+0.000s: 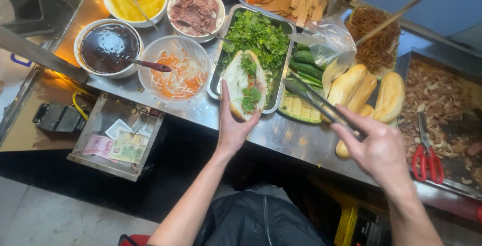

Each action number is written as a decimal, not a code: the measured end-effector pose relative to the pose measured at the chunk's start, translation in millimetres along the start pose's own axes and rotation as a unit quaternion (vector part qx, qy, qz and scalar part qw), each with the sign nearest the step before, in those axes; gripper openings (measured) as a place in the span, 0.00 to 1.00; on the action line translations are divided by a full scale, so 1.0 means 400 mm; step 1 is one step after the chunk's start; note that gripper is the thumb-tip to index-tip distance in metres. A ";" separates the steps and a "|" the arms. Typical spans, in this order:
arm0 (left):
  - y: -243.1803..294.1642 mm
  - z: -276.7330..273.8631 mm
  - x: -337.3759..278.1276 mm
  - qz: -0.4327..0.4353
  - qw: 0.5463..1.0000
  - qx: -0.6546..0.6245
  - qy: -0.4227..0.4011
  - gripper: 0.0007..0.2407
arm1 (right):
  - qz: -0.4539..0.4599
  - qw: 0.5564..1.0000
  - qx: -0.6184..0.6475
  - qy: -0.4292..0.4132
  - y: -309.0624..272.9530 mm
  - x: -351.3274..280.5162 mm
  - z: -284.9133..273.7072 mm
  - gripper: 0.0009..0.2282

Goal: Assembling a sandwich by adding various fillings like meat, vegetables, and sauces into a baguette and then pressing it.

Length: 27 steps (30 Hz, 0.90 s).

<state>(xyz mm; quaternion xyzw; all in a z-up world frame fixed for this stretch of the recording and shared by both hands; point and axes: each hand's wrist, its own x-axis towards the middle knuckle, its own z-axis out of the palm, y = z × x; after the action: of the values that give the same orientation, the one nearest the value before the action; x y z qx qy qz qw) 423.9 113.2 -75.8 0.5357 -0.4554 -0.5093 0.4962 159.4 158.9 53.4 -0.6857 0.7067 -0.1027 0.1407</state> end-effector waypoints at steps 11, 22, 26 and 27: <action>-0.010 -0.014 -0.018 0.015 0.999 0.025 -0.031 0.46 | -0.021 0.948 -0.278 -0.154 0.077 0.166 0.058 0.20; 0.036 0.058 -0.040 0.034 0.993 0.010 -0.111 0.45 | 0.184 0.932 0.274 -0.149 -0.072 0.070 -0.020 0.22; 0.021 0.062 -0.039 -0.010 0.995 0.002 -0.104 0.48 | 0.183 0.977 0.091 -0.066 -0.085 0.069 -0.060 0.20; -0.012 0.051 -0.039 0.015 0.995 -0.005 -0.094 0.47 | 0.205 0.973 0.060 -0.090 -0.082 0.078 -0.082 0.22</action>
<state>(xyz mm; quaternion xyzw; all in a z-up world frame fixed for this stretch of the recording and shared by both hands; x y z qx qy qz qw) 402.5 127.9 -78.9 0.4762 -0.5051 -0.5522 0.4619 178.3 125.0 93.3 -0.5228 0.8094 -0.0520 0.2624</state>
